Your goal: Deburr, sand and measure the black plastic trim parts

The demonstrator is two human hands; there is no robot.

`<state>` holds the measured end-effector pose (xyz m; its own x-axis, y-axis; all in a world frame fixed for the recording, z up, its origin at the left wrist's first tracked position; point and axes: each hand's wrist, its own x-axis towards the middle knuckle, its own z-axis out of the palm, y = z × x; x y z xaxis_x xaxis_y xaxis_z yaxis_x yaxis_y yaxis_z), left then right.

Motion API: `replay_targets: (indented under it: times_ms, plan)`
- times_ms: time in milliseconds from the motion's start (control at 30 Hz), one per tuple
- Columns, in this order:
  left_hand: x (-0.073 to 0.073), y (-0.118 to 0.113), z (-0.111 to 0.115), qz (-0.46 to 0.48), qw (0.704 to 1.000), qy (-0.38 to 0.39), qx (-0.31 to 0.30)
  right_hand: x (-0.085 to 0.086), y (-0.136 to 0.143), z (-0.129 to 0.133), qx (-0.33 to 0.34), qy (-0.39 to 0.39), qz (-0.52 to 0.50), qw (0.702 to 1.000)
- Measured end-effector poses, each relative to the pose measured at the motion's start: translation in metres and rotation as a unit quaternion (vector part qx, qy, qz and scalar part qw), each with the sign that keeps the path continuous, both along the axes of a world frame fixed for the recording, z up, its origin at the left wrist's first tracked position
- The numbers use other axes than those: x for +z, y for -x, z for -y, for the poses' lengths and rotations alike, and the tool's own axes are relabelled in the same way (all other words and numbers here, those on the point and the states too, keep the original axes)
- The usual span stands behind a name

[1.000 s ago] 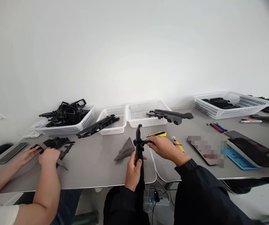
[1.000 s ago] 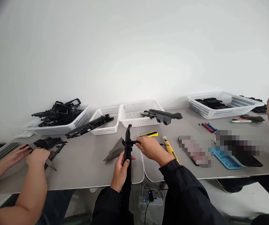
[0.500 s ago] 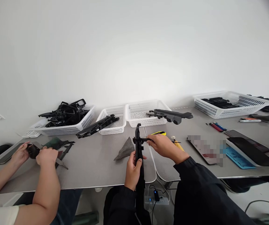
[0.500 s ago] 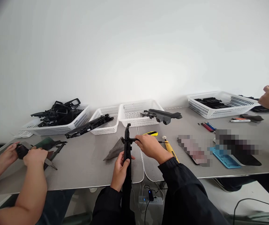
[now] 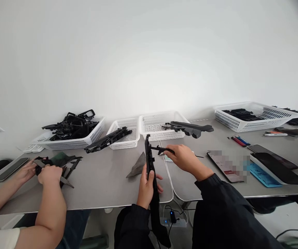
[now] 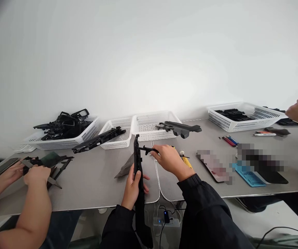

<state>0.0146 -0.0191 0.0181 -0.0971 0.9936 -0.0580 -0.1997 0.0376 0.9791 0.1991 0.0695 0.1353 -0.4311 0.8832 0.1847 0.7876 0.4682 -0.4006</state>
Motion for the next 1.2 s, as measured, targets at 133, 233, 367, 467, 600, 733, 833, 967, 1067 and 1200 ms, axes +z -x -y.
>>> replay_targets:
  times_ms: [133,233,367,467,600,733,833,967,1067,1200]
  plan:
    - [0.001,0.000,-0.001,0.035,0.999,0.008,0.010,-0.010,0.003,0.010,0.043,0.017,0.006,0.999]
    - [-0.002,-0.002,-0.001,0.035,0.999,0.012,0.005,-0.023,0.011,0.016,0.048,0.032,0.025,0.998]
    - [-0.005,-0.001,0.000,0.020,1.000,0.007,-0.007,-0.035,0.018,0.017,0.050,0.034,0.044,0.997]
    - [-0.004,-0.001,-0.001,0.014,1.000,0.001,-0.005,-0.036,0.019,0.016,0.060,0.029,0.055,0.996]
    - [-0.001,-0.001,0.000,0.008,1.000,0.001,0.003,-0.031,0.017,0.013,0.058,0.018,0.065,0.996]
    - [0.002,0.000,0.002,0.005,1.000,-0.011,-0.012,-0.024,0.014,0.009,0.041,0.024,0.065,0.997]
    - [0.002,0.001,0.002,0.002,1.000,-0.013,-0.023,-0.020,0.013,0.006,0.044,0.031,0.057,0.997]
    - [-0.001,0.002,0.002,0.008,0.999,-0.010,-0.039,-0.019,0.011,0.004,0.048,0.029,0.052,0.997]
    - [-0.002,0.003,0.002,0.016,0.999,-0.005,-0.042,-0.020,0.011,0.003,0.047,0.016,0.042,0.998]
    - [-0.003,0.004,0.001,0.017,0.999,-0.008,-0.035,-0.022,0.012,0.002,0.043,0.002,0.046,0.998]
